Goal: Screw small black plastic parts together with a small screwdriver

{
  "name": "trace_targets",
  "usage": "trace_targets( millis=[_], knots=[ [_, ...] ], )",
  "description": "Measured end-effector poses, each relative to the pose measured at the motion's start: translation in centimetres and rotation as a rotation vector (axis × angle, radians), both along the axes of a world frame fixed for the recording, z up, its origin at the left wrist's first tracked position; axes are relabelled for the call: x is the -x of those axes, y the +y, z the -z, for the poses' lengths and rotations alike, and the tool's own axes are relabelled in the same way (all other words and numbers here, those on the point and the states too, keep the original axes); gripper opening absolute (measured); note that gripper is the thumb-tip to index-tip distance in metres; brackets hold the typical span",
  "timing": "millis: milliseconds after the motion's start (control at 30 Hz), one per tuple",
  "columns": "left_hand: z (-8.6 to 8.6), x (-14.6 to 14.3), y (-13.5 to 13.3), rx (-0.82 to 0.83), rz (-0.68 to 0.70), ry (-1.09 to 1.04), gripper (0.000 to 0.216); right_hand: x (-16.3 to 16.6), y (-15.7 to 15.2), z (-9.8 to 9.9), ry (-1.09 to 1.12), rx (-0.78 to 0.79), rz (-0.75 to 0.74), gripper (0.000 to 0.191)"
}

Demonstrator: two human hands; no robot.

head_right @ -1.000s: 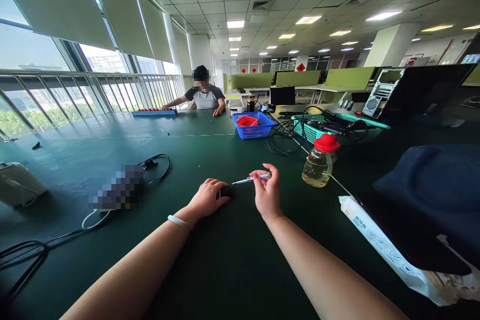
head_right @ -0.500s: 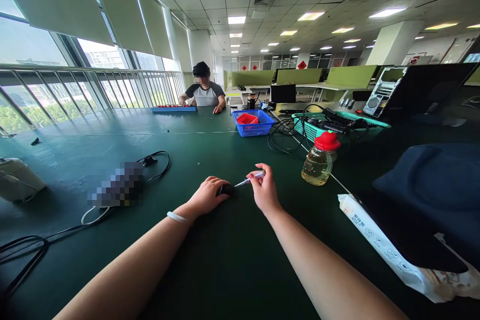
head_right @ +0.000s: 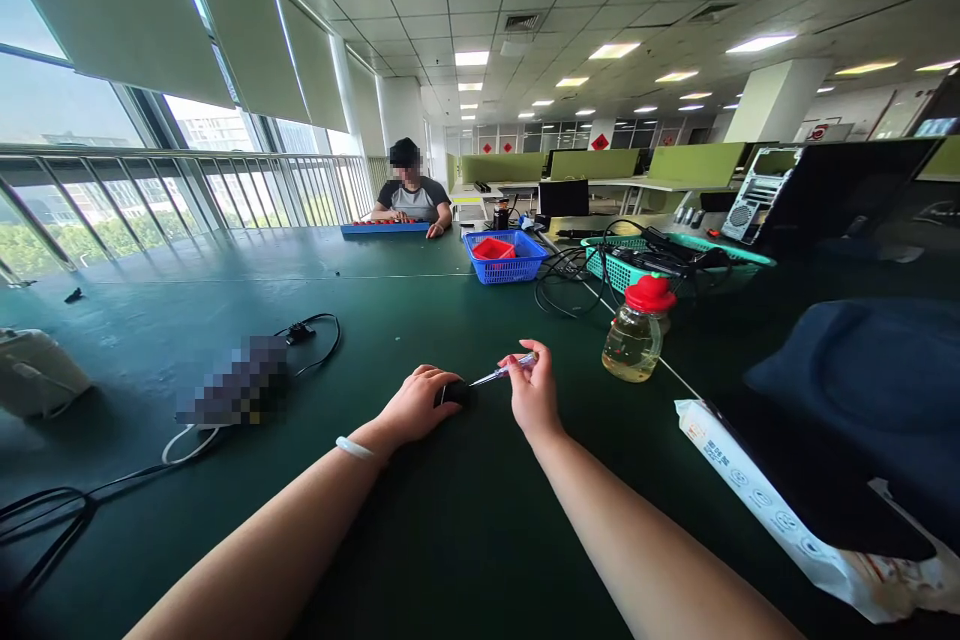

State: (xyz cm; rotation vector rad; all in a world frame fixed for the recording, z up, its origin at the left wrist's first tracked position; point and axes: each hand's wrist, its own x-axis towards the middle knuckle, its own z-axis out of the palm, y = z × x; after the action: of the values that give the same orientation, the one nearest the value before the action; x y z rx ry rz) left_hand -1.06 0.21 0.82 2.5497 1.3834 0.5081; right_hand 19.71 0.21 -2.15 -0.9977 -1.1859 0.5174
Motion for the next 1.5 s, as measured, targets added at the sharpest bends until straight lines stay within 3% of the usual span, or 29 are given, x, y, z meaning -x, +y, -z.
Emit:
trace_targets(
  millis=[200, 500, 733, 867, 1133, 1267, 1500],
  knots=[
    [0.1, 0.0, 0.1, -0.006, -0.005, 0.007, 0.038, 0.4, -0.9, -0.5, -0.086, -0.105, 0.073, 0.026],
    [0.0, 0.1, 0.2, -0.021, -0.009, 0.018, 0.041, 1.2, -2.7, -2.2, -0.465, -0.165, -0.114, 0.023],
    [0.6, 0.4, 0.7, -0.021, 0.003, -0.026, 0.043, 2.6, -4.5, -3.2, -0.723, -0.279, -0.211, 0.036],
    [0.8, 1.0, 1.0, 0.018, 0.011, -0.052, 0.051, 2.6, -4.4, -2.6, -0.672, -0.265, -0.15, 0.033],
    [0.0, 0.8, 0.6, 0.045, -0.021, -0.047, 0.046, 1.3, -2.3, -1.4, -0.237, -0.115, 0.027, 0.022],
    [0.2, 0.8, 0.7, 0.037, -0.014, -0.044, 0.046, 1.5, -3.3, -2.0, -0.289, -0.243, -0.004, 0.02],
    [0.9, 1.0, 1.2, 0.004, 0.051, -0.079, 0.044, 2.7, -5.2, -2.8, -0.736, -0.503, -0.225, 0.028]
  ],
)
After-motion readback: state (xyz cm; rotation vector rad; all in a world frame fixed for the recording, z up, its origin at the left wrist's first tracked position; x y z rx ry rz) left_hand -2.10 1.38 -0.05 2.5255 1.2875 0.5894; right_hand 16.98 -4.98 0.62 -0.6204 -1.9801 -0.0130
